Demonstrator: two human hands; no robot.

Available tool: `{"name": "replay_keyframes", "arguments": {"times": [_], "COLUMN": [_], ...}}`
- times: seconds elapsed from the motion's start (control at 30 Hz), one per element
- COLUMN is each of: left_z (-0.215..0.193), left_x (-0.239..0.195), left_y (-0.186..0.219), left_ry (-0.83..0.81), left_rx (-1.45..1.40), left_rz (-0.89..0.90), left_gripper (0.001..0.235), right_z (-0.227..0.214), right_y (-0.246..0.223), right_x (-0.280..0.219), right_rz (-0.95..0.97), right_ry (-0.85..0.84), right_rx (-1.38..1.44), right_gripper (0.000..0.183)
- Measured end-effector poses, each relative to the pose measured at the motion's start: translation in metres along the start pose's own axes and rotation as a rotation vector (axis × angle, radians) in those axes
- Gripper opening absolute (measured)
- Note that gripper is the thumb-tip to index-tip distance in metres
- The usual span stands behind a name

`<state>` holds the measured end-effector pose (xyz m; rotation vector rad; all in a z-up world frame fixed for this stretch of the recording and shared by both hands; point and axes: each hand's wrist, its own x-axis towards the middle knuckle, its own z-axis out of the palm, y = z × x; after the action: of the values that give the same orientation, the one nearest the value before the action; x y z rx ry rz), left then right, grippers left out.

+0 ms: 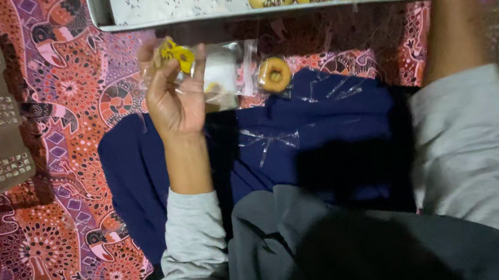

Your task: The person sits on the floor and individually places donuts from a metal tray into clear plastic bags. They seal each bag and place it into a white plastic basket. The process is repeated for multiple donuts.

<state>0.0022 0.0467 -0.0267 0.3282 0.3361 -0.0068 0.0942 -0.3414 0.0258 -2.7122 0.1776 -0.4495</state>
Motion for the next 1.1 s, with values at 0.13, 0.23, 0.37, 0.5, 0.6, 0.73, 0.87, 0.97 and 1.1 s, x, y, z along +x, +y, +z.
{"name": "replay_keyframes", "arguments": {"times": [0.13,0.23,0.37,0.5,0.6,0.73,0.87,0.97,1.1], "left_z": [-0.006,-0.013,-0.012,-0.004,0.006,0.014,0.016,0.019,0.021], "left_x": [0.008,0.016,0.025,0.020,0.007,-0.004,-0.003,-0.005,-0.015], "left_y": [-0.008,-0.009,-0.015,-0.021,-0.029,-0.033,-0.020,-0.020,-0.019], "left_ry": [-0.055,0.042,0.084,0.113,-0.178,-0.271,-0.258,-0.300,-0.370], "left_rx": [-0.170,-0.311,-0.428,-0.446,-0.390,-0.322,-0.319,-0.226,-0.151], "left_rz": [-0.094,-0.140,-0.115,-0.016,0.038,0.138,0.124,0.202,0.167], "left_gripper": [0.027,0.024,0.044,0.049,0.048,0.051,0.044,0.037,0.036], "right_z": [0.007,-0.006,0.004,0.017,0.001,-0.019,-0.013,0.004,0.012], "right_y": [0.048,0.045,0.002,-0.091,-0.159,-0.204,-0.200,-0.191,-0.187], "right_x": [-0.002,0.014,-0.059,-0.181,-0.188,-0.169,-0.185,-0.196,-0.203], "right_rz": [0.071,0.209,0.334,0.334,0.033,-0.193,-0.199,-0.107,-0.213], "right_ry": [-0.072,-0.014,-0.066,-0.202,-0.256,-0.176,-0.154,-0.127,-0.051], "right_rx": [0.014,0.249,1.409,1.877,1.474,0.828,0.825,1.064,0.828], "right_gripper": [0.028,0.033,0.041,0.061,0.059,0.058,0.057,0.053,0.052]}}
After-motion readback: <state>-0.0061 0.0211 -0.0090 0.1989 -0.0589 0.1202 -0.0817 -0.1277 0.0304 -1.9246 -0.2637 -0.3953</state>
